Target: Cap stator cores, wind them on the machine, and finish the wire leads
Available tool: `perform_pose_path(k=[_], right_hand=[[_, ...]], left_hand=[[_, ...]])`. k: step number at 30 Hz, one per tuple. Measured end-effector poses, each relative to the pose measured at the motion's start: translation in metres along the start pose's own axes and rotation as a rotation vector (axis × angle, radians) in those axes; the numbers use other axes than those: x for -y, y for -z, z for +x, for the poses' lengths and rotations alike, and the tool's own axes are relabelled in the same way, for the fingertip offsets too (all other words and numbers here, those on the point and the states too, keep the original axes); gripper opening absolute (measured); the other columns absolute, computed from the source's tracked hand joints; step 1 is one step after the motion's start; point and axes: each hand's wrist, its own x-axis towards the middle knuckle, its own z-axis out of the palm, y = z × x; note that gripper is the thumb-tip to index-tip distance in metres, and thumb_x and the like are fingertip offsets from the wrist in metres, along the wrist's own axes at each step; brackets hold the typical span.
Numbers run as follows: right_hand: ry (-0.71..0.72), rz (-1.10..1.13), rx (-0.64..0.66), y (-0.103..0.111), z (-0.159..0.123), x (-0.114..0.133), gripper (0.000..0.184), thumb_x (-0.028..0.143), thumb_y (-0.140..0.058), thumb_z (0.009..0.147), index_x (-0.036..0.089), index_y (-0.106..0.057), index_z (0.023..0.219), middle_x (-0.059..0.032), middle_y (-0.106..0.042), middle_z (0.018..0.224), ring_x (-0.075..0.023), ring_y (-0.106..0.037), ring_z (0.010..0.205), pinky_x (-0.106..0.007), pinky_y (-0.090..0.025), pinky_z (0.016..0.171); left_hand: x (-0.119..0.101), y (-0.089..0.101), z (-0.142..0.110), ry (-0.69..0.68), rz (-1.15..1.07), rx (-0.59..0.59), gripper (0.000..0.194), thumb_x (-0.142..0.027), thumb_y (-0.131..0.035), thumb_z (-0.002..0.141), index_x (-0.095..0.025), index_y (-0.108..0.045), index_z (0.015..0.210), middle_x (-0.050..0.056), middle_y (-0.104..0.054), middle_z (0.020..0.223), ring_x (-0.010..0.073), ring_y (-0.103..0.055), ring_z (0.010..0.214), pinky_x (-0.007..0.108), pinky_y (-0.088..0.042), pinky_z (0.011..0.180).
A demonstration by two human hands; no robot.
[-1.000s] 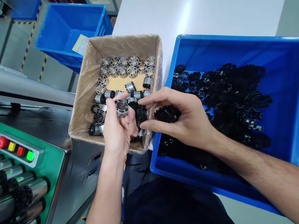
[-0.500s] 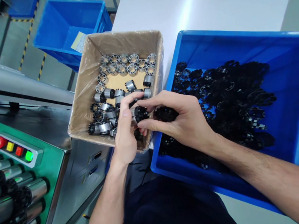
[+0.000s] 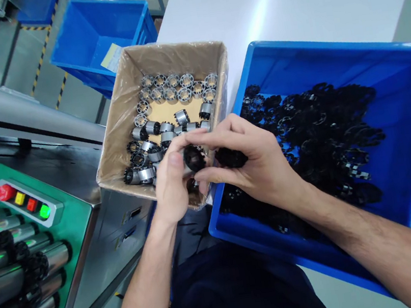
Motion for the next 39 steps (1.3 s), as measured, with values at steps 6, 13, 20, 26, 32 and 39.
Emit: perform_pose_path(k=[6, 13, 20, 26, 32, 39], right_hand=[[-0.212, 0.247, 0.112, 0.004, 0.006, 0.008, 0.074, 0.076, -0.105, 0.094, 0.03, -0.064, 0.134, 0.0021, -0.061, 0.105, -0.0183, -0.065, 0.092, -0.033, -0.061, 0.081], [-0.242, 0.368, 0.198, 0.014, 0.011, 0.011, 0.053, 0.052, -0.106, 0.101, 0.027, -0.063, 0.119, 0.0013, -0.068, 0.109, -0.0151, -0.07, 0.095, -0.028, -0.065, 0.083], [-0.354, 0.574, 0.239, 0.018, 0.015, 0.012, 0.04, 0.052, -0.104, 0.105, 0.02, -0.086, 0.121, -0.0005, -0.087, 0.089, -0.0165, -0.082, 0.072, -0.029, -0.07, 0.065], [-0.223, 0.371, 0.061, 0.016, 0.012, 0.012, 0.033, 0.038, -0.107, 0.101, 0.022, -0.096, 0.128, -0.0069, -0.094, 0.12, -0.0209, -0.092, 0.099, -0.033, -0.081, 0.09], [-0.146, 0.262, 0.037, 0.01, 0.004, 0.006, 0.044, 0.025, -0.105, 0.1, 0.024, -0.092, 0.143, -0.0046, -0.094, 0.113, -0.0208, -0.093, 0.094, -0.036, -0.082, 0.095], [-0.092, 0.216, 0.088, 0.012, 0.005, 0.0, 0.033, 0.014, -0.1, 0.1, 0.027, -0.099, 0.13, -0.005, -0.097, 0.118, -0.0211, -0.093, 0.101, -0.036, -0.08, 0.1]], left_hand=[[0.002, 0.001, 0.004, -0.183, 0.156, -0.137, 0.056, -0.076, -0.098, 0.099, -0.029, -0.07, 0.111, -0.005, -0.069, 0.078, 0.013, -0.061, 0.059, 0.026, -0.05, 0.059], [0.0, 0.003, -0.003, -0.378, 0.316, -0.015, 0.014, -0.034, -0.094, 0.103, -0.025, -0.091, 0.113, 0.001, -0.084, 0.091, 0.0162, -0.076, 0.074, 0.028, -0.061, 0.07], [0.008, 0.007, 0.001, -0.136, 0.005, -0.153, 0.047, -0.071, -0.098, 0.098, -0.031, -0.078, 0.114, -0.01, -0.054, 0.067, 0.0082, -0.036, 0.042, 0.027, -0.048, 0.047], [0.0, 0.005, 0.015, 0.069, -0.084, -0.097, 0.079, -0.092, -0.085, 0.097, -0.034, -0.075, 0.15, 0.007, -0.077, 0.105, 0.0188, -0.066, 0.066, 0.032, -0.048, 0.049], [0.011, 0.0, 0.009, 0.087, -0.044, -0.147, 0.075, -0.105, -0.067, 0.104, -0.03, -0.068, 0.114, -0.001, -0.058, 0.083, 0.0138, -0.047, 0.056, 0.031, -0.039, 0.049], [0.004, 0.0, 0.005, 0.11, -0.038, 0.015, 0.068, -0.099, -0.06, 0.111, -0.034, -0.065, 0.131, -0.001, -0.062, 0.087, 0.0156, -0.05, 0.057, 0.033, -0.047, 0.053]])
